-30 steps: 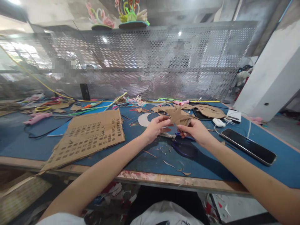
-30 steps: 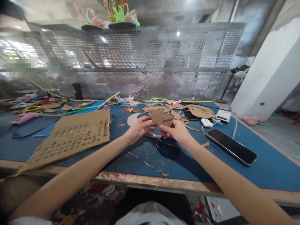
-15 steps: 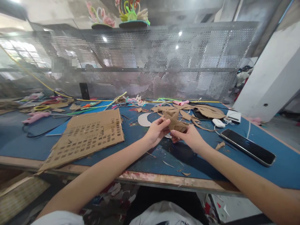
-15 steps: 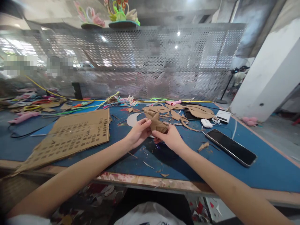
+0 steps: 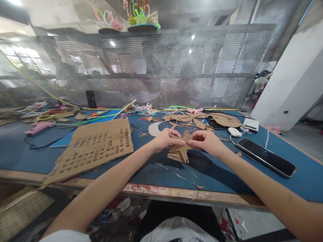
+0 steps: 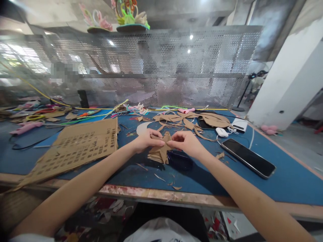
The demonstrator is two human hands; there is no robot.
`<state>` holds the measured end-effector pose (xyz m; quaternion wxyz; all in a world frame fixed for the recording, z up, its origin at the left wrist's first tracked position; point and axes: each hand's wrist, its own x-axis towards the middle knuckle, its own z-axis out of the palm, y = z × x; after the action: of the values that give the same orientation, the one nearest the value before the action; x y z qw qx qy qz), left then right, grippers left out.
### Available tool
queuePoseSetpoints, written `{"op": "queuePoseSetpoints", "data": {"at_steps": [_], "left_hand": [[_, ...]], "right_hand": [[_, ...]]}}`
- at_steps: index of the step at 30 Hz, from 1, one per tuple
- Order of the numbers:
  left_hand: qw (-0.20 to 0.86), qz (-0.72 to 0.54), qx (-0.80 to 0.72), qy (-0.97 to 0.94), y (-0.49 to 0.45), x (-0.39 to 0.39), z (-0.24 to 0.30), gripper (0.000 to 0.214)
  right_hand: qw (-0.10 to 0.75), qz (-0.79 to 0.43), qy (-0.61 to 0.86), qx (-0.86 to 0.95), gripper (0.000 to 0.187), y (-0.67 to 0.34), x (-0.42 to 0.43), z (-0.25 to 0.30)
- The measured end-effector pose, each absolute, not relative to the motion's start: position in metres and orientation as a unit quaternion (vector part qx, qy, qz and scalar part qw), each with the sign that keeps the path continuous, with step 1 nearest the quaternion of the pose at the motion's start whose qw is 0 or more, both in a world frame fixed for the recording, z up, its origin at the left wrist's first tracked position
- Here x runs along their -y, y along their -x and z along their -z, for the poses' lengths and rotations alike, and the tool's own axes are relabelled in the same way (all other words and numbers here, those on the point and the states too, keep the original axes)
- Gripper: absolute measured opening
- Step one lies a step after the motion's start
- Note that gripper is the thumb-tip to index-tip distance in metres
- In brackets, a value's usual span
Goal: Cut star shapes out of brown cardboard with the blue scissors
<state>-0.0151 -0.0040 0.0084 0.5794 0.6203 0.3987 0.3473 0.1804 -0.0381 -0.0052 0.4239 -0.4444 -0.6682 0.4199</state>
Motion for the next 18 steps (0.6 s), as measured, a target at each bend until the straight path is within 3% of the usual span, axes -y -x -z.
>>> {"op": "queuePoseSetpoints", "data": {"at_steps": [4, 8, 18], "left_hand": [[0.676, -0.405, -0.345, -0.510, 0.009, 0.007, 0.000, 0.035], [0.750, -0.336, -0.292, -0.489, 0.004, 0.012, 0.005, 0.044], [0.699, -0.386, -0.315, -0.513, 0.001, 0.012, 0.009, 0.046]], "right_hand": [[0.507, -0.402, 0.444, 0.620, 0.032, -0.177, 0.038, 0.009], [0.562, -0.372, 0.456, 0.581, 0.032, -0.174, 0.039, 0.010], [0.501, -0.270, 0.491, 0.660, 0.030, -0.173, 0.046, 0.013]]}}
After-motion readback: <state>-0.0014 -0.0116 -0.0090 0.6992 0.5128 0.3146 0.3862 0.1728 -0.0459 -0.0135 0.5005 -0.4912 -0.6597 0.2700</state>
